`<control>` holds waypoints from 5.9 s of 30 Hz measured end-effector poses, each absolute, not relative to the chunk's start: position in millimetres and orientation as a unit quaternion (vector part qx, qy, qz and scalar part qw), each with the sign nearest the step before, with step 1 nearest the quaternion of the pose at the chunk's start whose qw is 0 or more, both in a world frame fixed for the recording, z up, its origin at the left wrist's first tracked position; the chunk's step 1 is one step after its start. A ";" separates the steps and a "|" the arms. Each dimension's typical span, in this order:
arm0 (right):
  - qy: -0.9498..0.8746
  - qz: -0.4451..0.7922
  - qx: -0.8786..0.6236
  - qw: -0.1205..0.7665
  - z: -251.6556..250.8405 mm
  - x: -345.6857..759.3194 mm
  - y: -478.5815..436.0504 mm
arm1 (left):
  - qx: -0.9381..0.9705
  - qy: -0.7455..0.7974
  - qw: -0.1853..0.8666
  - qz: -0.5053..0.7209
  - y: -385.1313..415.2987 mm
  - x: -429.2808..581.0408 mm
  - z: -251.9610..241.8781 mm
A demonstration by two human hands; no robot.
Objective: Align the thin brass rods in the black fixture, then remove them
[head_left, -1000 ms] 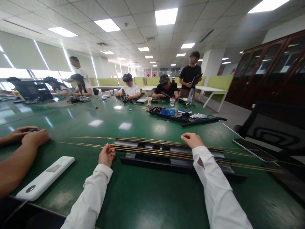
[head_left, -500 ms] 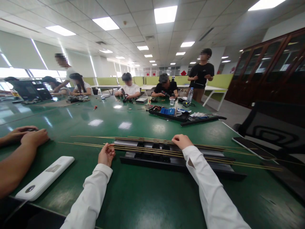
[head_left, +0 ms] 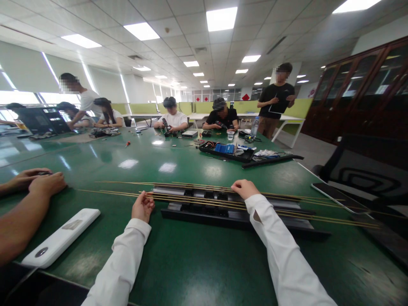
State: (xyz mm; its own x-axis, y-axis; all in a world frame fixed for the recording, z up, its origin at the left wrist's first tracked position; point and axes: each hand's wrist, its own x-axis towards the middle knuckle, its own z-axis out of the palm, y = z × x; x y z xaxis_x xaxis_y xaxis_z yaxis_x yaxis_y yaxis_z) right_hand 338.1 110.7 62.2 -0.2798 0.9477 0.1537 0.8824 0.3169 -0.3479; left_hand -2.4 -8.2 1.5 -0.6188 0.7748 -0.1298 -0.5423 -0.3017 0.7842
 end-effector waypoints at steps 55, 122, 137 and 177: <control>-0.780 0.122 -0.596 0.149 59.4 367.1 122.7 | 0.145 0.425 0.419 0.789 -8.3 -5.9 0.5; -0.893 0.073 -0.438 0.073 89.2 339.9 130.0 | 0.135 0.415 0.422 0.795 -11.6 -1.8 7.3; -0.896 0.137 -0.417 0.067 91.3 349.0 138.1 | 0.128 0.410 0.426 0.796 -14.1 -3.4 8.6; -0.865 0.108 -0.448 0.201 83.1 333.7 97.5 | 0.141 0.416 0.422 0.793 -7.4 -5.3 2.0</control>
